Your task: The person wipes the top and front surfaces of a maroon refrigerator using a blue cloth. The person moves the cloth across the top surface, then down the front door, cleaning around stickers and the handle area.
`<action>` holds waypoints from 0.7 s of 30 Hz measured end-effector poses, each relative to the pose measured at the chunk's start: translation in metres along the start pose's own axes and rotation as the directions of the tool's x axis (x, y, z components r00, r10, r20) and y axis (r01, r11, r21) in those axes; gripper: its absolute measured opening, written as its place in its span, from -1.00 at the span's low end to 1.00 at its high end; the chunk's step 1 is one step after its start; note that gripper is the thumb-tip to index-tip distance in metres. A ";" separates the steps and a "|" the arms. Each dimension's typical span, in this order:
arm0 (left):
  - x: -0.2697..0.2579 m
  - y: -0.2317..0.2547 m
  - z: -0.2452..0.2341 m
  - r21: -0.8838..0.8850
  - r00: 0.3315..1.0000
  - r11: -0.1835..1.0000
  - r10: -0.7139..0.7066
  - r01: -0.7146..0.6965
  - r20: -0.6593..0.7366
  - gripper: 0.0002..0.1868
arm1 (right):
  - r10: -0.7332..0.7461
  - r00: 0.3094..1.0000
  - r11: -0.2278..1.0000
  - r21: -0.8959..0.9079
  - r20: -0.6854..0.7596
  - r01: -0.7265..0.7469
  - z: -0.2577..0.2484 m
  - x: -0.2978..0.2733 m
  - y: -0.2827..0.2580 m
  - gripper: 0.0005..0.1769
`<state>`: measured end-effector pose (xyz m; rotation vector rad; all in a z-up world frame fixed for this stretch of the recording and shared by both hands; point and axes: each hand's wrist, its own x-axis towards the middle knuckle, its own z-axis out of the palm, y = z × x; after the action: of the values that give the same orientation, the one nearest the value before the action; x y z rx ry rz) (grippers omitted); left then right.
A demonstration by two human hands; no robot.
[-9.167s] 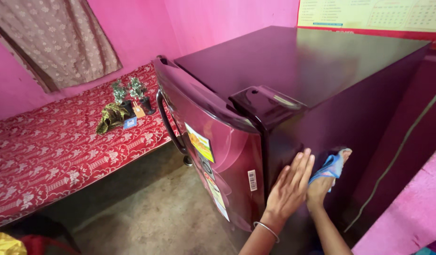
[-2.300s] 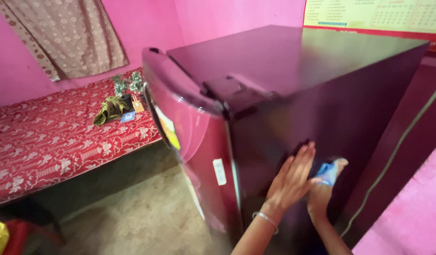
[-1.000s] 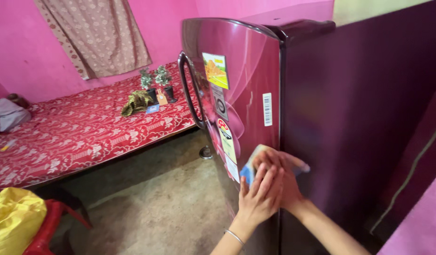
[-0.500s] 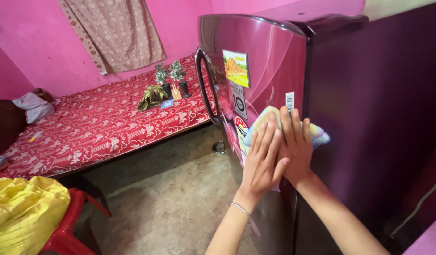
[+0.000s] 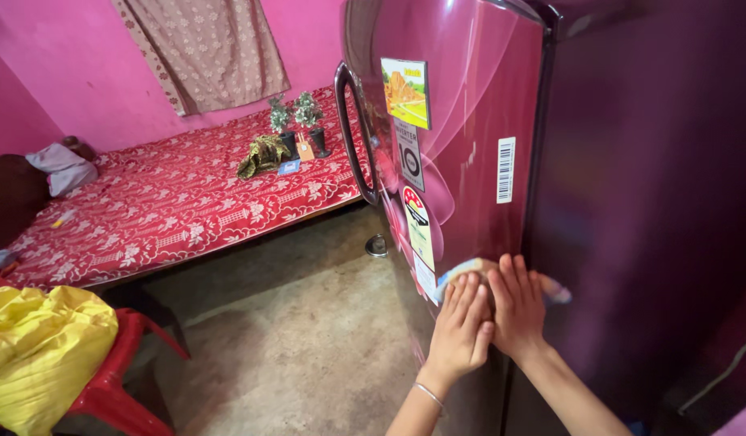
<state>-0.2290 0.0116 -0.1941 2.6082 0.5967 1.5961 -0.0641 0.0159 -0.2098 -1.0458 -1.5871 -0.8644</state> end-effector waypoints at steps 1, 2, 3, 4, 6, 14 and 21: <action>-0.007 0.000 0.002 0.008 1.000 1.000 -0.002 0.002 -0.007 -0.39 | -0.013 1.000 0.999 0.038 0.010 0.012 -0.001 -0.009 0.004 -0.44; -0.014 0.001 0.002 0.016 1.000 1.000 -0.005 0.005 -0.014 -0.42 | -0.026 0.999 0.997 0.076 0.021 0.024 -0.003 -0.016 0.007 -0.46; -0.022 0.003 0.002 0.024 1.000 1.000 -0.009 0.009 -0.020 -0.45 | -0.038 0.999 0.993 0.115 0.032 0.034 -0.004 -0.022 0.010 -0.48; -0.027 0.006 0.004 0.055 0.998 0.998 -0.024 0.027 -0.049 -0.46 | -0.097 0.995 0.989 0.110 -0.016 0.099 -0.007 -0.026 0.012 -0.47; -0.033 0.012 0.008 0.117 0.993 0.991 -0.048 0.060 -0.104 -0.48 | -0.212 0.971 0.971 0.092 -0.114 0.222 -0.015 -0.030 0.014 -0.43; -0.027 0.030 0.011 0.446 0.986 0.891 -0.014 0.087 -0.163 -0.43 | 0.224 0.972 0.971 -0.071 -0.073 -0.229 -0.045 -0.027 -0.065 -0.43; 0.059 0.049 -0.044 0.219 0.994 0.976 0.027 -0.002 -0.109 -0.43 | 0.140 0.990 0.990 0.018 0.035 -0.141 -0.056 0.068 -0.046 -0.45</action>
<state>-0.2287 -0.0214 -0.1125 2.6920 0.8058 1.7855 -0.0956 -0.0379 -0.1318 -1.1481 -1.5267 -0.7378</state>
